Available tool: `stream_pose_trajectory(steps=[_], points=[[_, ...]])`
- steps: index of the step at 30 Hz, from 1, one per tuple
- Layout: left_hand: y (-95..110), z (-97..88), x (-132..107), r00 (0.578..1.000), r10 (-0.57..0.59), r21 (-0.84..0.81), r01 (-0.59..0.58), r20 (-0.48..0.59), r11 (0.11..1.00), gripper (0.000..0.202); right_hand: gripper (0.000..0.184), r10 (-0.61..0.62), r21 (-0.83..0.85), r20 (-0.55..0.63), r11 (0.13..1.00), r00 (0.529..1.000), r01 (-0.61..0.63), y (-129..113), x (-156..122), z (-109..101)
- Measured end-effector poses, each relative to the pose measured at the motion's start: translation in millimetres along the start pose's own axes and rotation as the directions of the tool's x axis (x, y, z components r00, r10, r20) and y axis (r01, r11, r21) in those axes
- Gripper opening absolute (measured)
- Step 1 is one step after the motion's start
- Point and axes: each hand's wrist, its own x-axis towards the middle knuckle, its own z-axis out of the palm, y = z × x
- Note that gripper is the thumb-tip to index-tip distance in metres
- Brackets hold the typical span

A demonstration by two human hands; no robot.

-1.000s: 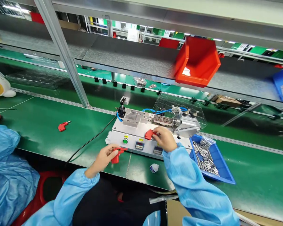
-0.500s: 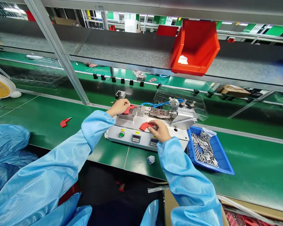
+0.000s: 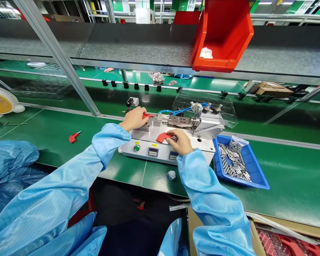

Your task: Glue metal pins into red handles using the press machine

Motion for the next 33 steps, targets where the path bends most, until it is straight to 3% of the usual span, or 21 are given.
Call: stream_pose_trajectory(steps=[10, 14, 22, 26, 28, 30, 33], points=[[3, -3.7, -5, 0.994, 0.103, 0.246, -0.096, -0.019, 0.965, 0.028, 0.023, 0.012, 0.000, 0.005, 1.000, 1.000, -0.012, 1, -1, 1], [-1, 0.9, -8, 0.991, 0.128, 0.244, -0.115, -0.037, 0.963, 0.025, 0.024, 0.031, -0.001, 0.000, 1.000, 1.000, -0.031, -2, -2, 1], [-24, 24.9, -42, 0.948, 0.205, 0.138, -0.176, -0.242, 0.975, 0.028, 0.022, 0.052, -0.008, -0.011, 0.999, 0.999, -0.052, -2, -2, 3], [-36, 18.8, -48, 0.947, 0.252, 0.103, -0.235, -0.201, 0.967, 0.027, 0.023, 0.072, 0.000, 0.006, 0.997, 0.997, -0.072, -9, 1, 1], [-43, 18.4, -59, 0.936, 0.285, 0.094, -0.271, -0.205, 0.958, 0.024, 0.025, 0.068, -0.003, -0.015, 0.998, 0.998, -0.068, -15, -11, -3], [-52, 26.7, -81, 0.914, 0.315, 0.081, -0.304, -0.256, 0.949, 0.024, 0.026, 0.092, -0.037, -0.110, 0.995, 0.990, -0.096, -21, -37, -9], [-65, 53.1, -122, 0.898, 0.340, 0.035, -0.344, -0.280, 0.938, 0.028, 0.024, 0.202, -0.104, -0.321, 0.963, 0.925, -0.247, -27, -90, -13]])
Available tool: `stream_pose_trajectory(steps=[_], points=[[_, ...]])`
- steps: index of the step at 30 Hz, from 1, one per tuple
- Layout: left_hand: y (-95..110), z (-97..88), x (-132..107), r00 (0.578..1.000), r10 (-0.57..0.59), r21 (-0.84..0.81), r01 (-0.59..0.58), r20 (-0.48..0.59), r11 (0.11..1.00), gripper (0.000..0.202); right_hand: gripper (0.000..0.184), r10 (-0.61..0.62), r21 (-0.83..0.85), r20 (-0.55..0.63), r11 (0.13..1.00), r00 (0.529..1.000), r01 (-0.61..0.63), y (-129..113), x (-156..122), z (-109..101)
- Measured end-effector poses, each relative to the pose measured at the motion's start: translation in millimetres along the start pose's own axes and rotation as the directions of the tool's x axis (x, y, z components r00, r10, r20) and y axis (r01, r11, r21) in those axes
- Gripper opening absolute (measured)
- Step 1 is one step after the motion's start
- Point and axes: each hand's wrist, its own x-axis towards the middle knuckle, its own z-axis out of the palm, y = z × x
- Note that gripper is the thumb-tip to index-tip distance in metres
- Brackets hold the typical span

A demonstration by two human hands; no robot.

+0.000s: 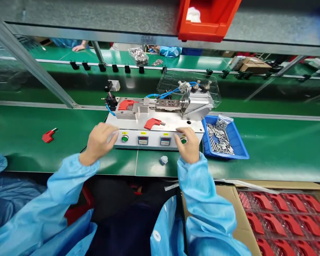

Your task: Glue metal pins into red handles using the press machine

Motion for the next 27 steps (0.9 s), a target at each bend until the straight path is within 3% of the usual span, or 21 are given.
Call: stream_pose_trajectory(steps=[3, 6, 8, 12, 15, 17, 21, 24, 27], points=[[5, 14.7, -28, 0.979, 0.009, -0.069, 0.005, 0.203, 0.998, 0.028, 0.023, 0.122, -0.043, -0.077, 0.991, 0.990, -0.126, 14, -35, -9], [8, 14.2, -18, 0.899, -0.031, -0.001, 0.035, 0.436, 0.999, 0.031, 0.024, 0.166, -0.005, 0.008, 0.986, 0.986, -0.166, 29, -38, -16], [9, 6.1, -2, 0.865, -0.046, 0.063, 0.016, 0.500, 0.998, 0.024, 0.023, 0.156, 0.015, 0.093, 0.987, 0.983, -0.158, 36, -29, -23], [10, -6.5, 18, 0.863, -0.048, 0.110, -0.010, 0.504, 0.994, 0.011, 0.026, 0.136, 0.000, 0.152, 0.990, 0.979, -0.138, 43, -16, -32], [8, -1.0, 15, 0.883, -0.072, 0.121, 0.018, 0.465, 0.993, 0.008, 0.027, 0.130, -0.065, 0.063, 0.990, 0.990, -0.126, 44, -23, -25], [5, 9.8, 7, 0.918, -0.055, 0.071, 0.029, 0.393, 0.997, 0.009, 0.028, 0.134, -0.092, -0.032, 0.986, 0.990, -0.137, 44, -34, -11], [-4, 40.2, -14, 0.994, 0.017, -0.084, -0.008, 0.112, 0.996, 0.022, 0.038, 0.195, -0.109, -0.270, 0.967, 0.943, -0.232, 49, -60, 26], [-5, 58.5, -25, 0.998, 0.007, -0.120, -0.016, -0.070, 0.993, 0.034, 0.044, 0.198, -0.135, -0.366, 0.955, 0.909, -0.262, 57, -70, 49], [1, 62.8, -21, 0.990, 0.011, -0.138, -0.030, -0.141, 0.990, 0.039, 0.043, 0.146, -0.179, -0.433, 0.953, 0.890, -0.243, 64, -72, 57]])
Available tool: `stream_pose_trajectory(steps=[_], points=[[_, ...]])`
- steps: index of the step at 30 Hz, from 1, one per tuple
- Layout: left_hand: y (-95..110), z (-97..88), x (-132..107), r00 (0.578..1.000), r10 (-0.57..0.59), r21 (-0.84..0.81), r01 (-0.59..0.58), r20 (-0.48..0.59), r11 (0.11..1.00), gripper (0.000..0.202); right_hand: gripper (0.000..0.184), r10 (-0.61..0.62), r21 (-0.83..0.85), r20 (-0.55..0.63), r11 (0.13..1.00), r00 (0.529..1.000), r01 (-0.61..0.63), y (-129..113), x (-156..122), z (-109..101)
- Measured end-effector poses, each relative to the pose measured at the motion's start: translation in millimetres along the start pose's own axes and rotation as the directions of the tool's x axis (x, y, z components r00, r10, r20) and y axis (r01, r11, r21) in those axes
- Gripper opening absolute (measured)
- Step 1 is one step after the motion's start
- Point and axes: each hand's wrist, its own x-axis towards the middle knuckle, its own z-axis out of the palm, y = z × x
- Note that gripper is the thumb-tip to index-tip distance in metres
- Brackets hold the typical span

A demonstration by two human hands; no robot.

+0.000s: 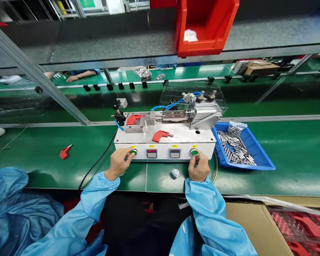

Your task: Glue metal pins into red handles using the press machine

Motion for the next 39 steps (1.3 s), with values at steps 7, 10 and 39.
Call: stream_pose_trajectory(steps=[7, 10, 39], points=[[59, -6.8, 76, 0.981, 0.178, -0.042, -0.175, 0.077, 0.984, 0.025, 0.041, -0.127, -0.077, -0.062, 0.990, 0.990, 0.122, 5, 2, 2], [87, -8.3, 112, 0.946, 0.168, -0.019, -0.169, 0.277, 0.985, 0.023, 0.041, -0.147, -0.090, -0.095, 0.986, 0.985, 0.139, 4, 0, 1], [85, -49.5, 91, 0.969, 0.137, -0.655, 0.033, 0.207, 0.755, 0.021, 0.041, -0.303, -0.128, -0.116, 0.949, 0.946, 0.288, 0, -1, -4]])
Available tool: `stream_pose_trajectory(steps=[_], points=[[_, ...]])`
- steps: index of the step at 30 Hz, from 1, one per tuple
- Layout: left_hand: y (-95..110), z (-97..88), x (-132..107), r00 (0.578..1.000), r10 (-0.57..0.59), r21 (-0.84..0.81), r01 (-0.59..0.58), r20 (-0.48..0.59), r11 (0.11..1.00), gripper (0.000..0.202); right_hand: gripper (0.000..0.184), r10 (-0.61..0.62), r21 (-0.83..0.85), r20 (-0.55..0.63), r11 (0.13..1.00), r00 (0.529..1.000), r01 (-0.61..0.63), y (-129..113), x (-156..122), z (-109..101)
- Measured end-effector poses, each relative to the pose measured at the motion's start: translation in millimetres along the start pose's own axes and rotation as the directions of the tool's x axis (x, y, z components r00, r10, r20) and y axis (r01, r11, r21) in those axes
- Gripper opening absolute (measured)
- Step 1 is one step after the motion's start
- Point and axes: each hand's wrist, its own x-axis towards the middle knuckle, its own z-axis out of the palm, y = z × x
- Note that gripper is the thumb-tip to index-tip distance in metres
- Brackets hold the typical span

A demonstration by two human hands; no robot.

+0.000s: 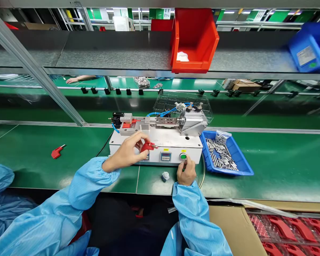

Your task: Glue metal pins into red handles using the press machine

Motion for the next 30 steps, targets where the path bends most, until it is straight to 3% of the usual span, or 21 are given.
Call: stream_pose_trajectory(steps=[2, 4, 7, 10, 17, 23, 30], points=[[4, -0.5, -5, 0.984, -0.103, -0.347, 0.149, 0.147, 0.926, 0.026, 0.039, 0.022, -0.008, 0.007, 1.000, 1.000, -0.021, 1, -1, 1], [6, -1.1, -9, 0.955, -0.118, -0.549, 0.255, 0.272, 0.796, 0.035, 0.037, 0.064, -0.013, 0.023, 0.998, 0.998, -0.063, 2, -3, 3], [6, -1.8, -12, 0.923, -0.070, -0.675, 0.328, 0.379, 0.661, 0.042, 0.037, 0.105, -0.009, 0.034, 0.994, 0.994, -0.105, 3, -4, 4], [3, -2.2, -14, 0.905, -0.045, -0.714, 0.363, 0.423, 0.599, 0.044, 0.038, 0.077, -0.003, 0.027, 0.997, 0.997, -0.077, 3, -3, 3], [-3, -2.0, -21, 0.894, -0.062, -0.727, 0.400, 0.444, 0.559, 0.047, 0.042, 0.070, 0.013, 0.061, 0.997, 0.996, -0.071, 4, -4, 4], [5, -4.1, -24, 0.899, -0.092, -0.688, 0.390, 0.427, 0.612, 0.047, 0.040, 0.098, -0.005, 0.052, 0.995, 0.994, -0.097, 4, -7, 5], [14, -7.6, -25, 0.874, -0.118, -0.628, 0.427, 0.471, 0.651, 0.060, 0.039, 0.125, 0.059, 0.053, 0.990, 0.991, -0.128, 6, -10, 10]])
